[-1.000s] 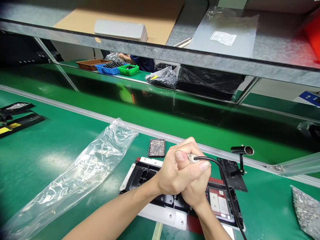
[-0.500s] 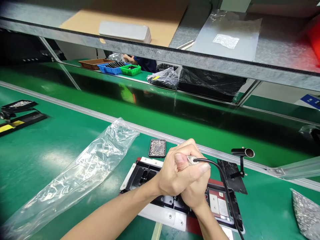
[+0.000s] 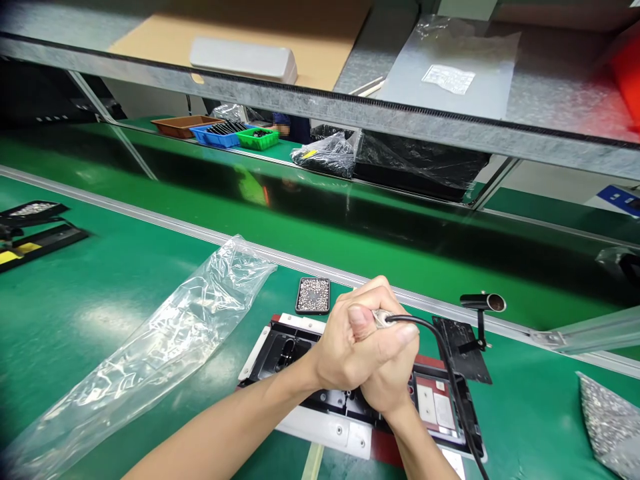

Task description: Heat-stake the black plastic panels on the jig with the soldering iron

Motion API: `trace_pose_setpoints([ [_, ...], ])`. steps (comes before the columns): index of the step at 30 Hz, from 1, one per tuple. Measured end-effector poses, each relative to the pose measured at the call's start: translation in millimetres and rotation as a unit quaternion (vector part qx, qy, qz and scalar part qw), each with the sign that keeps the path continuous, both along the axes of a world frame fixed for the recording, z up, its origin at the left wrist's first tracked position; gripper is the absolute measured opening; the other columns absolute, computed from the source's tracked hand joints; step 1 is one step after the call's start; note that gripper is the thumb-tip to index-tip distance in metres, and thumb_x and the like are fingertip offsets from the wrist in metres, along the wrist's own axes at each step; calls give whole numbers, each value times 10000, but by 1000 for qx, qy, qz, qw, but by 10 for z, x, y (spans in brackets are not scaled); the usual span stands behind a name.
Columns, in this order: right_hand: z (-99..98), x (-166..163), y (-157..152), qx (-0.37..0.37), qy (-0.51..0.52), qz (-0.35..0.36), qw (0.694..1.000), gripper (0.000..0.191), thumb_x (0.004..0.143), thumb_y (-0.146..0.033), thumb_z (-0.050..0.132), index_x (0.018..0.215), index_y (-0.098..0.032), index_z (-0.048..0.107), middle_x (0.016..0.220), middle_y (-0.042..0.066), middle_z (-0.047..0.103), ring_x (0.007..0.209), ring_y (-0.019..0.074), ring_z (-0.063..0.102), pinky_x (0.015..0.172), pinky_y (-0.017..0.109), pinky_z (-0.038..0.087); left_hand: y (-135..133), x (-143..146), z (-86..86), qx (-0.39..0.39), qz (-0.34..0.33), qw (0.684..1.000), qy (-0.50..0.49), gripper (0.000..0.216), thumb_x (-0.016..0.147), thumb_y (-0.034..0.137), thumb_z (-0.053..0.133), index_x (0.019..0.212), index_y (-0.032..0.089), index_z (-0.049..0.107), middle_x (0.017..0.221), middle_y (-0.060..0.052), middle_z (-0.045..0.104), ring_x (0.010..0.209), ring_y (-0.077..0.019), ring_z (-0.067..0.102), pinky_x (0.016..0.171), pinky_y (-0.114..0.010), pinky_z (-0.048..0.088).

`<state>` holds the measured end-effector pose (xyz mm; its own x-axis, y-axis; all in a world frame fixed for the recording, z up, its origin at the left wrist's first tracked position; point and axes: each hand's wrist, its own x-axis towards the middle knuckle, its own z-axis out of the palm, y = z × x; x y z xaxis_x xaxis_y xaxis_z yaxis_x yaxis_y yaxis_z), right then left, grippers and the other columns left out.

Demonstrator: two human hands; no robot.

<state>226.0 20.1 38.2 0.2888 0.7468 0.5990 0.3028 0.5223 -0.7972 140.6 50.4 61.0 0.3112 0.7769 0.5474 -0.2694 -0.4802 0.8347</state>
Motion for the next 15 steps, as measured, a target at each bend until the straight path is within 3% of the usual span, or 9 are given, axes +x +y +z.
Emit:
trace_pose_setpoints([
  [9, -20, 10, -4, 3, 9, 10, 1000, 251, 865, -241, 742, 704, -194, 554, 622, -62, 522, 529, 98, 453, 459, 211, 381, -1, 8, 1, 10, 2, 1000, 3, 326, 889, 465, 670, 730, 188, 602, 720, -23, 601, 717, -179, 552, 673, -316, 453],
  [15, -15, -4, 7, 2, 8, 18, 1000, 267, 900, -241, 704, 700, -189, 534, 625, -60, 511, 534, 95, 462, 456, 212, 372, 1, 5, 2, 12, 5, 1000, -1, 325, 887, 445, 680, 718, 182, 592, 710, -16, 584, 703, -169, 539, 653, -307, 439],
])
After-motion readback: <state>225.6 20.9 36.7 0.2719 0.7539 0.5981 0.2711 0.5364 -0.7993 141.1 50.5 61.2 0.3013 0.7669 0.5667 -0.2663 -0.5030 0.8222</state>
